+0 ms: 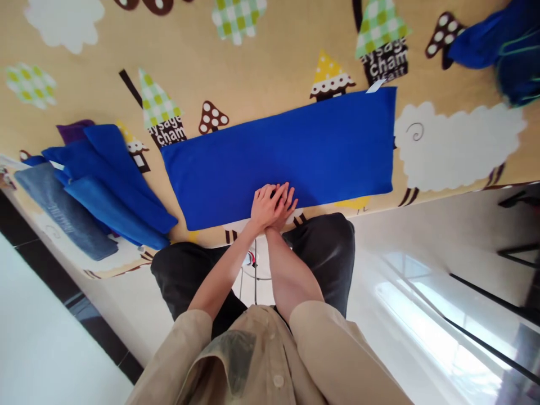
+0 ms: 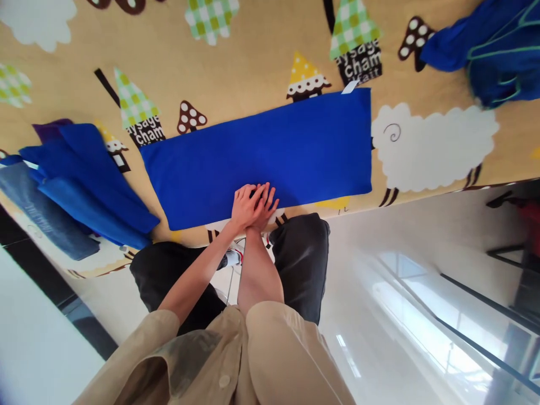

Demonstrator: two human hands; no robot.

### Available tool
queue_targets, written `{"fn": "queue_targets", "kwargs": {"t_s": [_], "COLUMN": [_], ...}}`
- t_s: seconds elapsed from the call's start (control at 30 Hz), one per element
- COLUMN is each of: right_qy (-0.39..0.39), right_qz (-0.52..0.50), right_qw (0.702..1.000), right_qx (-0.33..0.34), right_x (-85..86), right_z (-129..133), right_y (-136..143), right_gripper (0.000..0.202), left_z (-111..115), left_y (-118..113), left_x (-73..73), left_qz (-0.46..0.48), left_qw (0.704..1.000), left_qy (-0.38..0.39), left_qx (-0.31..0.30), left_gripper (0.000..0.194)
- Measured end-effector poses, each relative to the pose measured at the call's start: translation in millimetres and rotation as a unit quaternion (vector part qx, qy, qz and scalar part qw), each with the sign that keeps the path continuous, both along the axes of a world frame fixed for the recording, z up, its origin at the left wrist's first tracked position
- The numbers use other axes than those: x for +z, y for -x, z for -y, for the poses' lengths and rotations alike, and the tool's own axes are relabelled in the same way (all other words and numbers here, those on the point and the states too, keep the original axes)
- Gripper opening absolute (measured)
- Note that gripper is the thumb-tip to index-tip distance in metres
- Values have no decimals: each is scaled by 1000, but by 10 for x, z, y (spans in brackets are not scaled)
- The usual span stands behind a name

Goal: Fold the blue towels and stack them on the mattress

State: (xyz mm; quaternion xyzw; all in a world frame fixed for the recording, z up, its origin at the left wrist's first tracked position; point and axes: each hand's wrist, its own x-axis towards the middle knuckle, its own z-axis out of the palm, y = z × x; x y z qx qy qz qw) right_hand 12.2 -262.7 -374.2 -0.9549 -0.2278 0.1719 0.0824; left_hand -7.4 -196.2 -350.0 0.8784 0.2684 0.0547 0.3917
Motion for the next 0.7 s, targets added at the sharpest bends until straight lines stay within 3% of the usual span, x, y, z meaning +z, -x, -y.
{"fn": "queue_targets", "kwargs": {"t_s": [0.13, 0.27, 0.5, 0.7], "right_qy": [-25, -40, -28, -26], "right_qz": [-5, -5, 0, -12], "right_qw": [1000, 999, 1000, 1000], "right_qx": [-9, -9, -1, -5], "right_x": [56, 113, 146, 162], "right_z": [-32, -50, -54, -59], "right_y": [12, 13, 4, -11], "right_gripper": [62, 67, 69, 71], "left_z": [-300, -563, -1083, -1308], "left_y": [386, 808, 1512, 1687], "left_x": [-90, -145, -98, -43], "left_qz": [64, 96, -36, -120], "left_qw": [996, 995, 996, 970], "left_qy": [39, 10, -70, -142], "left_qx": [-56, -17, 50, 155], "left_gripper": [49, 50, 52, 57]}}
